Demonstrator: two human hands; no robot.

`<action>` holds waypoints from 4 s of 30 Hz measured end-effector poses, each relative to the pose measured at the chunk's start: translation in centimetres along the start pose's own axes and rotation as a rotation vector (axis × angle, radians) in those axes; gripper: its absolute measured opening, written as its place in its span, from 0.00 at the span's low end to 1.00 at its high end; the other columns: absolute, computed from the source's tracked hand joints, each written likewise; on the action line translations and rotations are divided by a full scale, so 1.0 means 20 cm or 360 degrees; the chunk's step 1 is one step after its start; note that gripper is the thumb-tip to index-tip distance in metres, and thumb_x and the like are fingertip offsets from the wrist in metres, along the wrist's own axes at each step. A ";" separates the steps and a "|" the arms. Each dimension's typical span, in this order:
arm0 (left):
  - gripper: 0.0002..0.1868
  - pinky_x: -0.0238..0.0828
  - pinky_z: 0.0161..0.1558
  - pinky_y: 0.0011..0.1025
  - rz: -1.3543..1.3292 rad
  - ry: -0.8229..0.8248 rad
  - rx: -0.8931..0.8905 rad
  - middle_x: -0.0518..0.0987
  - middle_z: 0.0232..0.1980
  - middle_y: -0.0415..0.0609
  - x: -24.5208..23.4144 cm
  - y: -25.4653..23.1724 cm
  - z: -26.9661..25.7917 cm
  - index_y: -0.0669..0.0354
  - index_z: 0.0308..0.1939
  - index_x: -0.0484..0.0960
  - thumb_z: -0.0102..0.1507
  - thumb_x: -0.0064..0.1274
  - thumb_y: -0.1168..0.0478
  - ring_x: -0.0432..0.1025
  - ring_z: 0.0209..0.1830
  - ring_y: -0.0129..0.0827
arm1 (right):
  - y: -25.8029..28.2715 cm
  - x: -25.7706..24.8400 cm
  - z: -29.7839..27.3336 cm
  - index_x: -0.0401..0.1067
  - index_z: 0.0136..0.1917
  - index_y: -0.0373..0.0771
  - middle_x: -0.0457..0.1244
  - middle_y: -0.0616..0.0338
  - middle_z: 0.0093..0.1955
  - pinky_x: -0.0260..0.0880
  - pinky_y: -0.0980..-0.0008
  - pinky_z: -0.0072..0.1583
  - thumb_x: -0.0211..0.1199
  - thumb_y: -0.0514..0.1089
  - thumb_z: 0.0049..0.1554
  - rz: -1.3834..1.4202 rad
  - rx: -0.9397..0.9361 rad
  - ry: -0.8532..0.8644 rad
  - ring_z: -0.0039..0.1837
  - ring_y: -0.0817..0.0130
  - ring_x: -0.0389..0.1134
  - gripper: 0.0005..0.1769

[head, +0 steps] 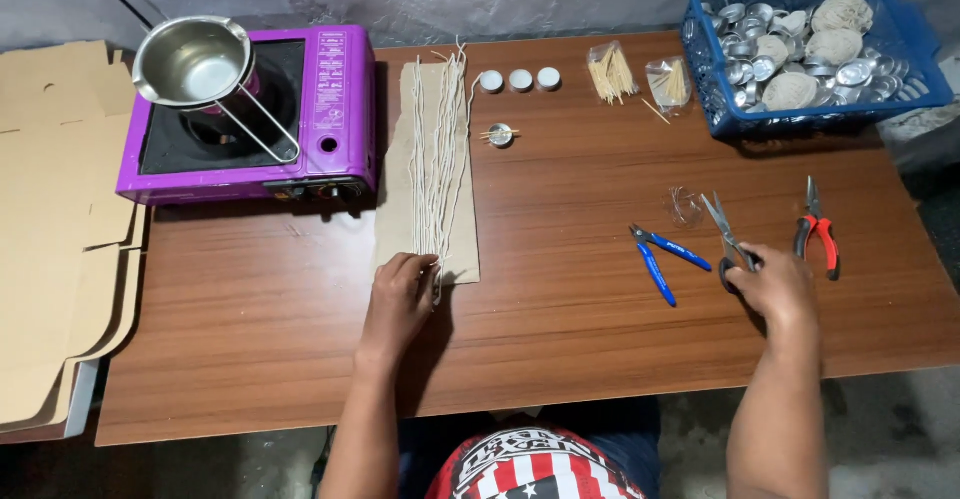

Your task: The person is preparing candle wicks by cutting wick material to size and attaching metal wick tabs using scissors and pliers.

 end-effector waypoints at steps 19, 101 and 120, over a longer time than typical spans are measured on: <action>0.07 0.72 0.43 0.40 -0.0121 0.0146 0.0068 0.81 0.38 0.54 0.09 -0.18 -0.08 0.67 0.46 0.83 0.65 0.56 0.66 0.76 0.36 0.45 | 0.11 0.16 -0.36 0.65 0.70 0.35 0.62 0.58 0.41 0.66 0.78 0.40 0.69 0.31 0.51 0.1212 -0.0554 0.0504 0.39 0.74 0.62 0.34; 0.06 0.72 0.36 0.42 -0.0157 0.0397 -0.0161 0.83 0.32 0.55 0.21 -0.31 -0.25 0.61 0.41 0.86 0.63 0.54 0.67 0.78 0.31 0.48 | 0.75 0.86 -1.14 0.67 0.51 0.41 0.59 0.66 0.35 0.61 0.77 0.38 0.62 0.47 0.62 0.1337 -0.0600 0.1677 0.34 0.77 0.60 0.10; 0.05 0.72 0.35 0.42 -0.0161 0.0338 -0.0129 0.82 0.31 0.56 0.22 -0.30 -0.25 0.64 0.40 0.85 0.64 0.55 0.68 0.77 0.30 0.47 | 0.75 0.88 -1.13 0.67 0.49 0.40 0.55 0.68 0.33 0.61 0.77 0.37 0.61 0.46 0.62 0.1498 -0.0671 0.1696 0.32 0.81 0.52 0.09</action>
Point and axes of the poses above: each hand's wrist, its own z-axis towards the middle knuckle, its own x-axis out of the palm, y = z × x, the point moved 6 cm from there along z, towards the middle knuckle
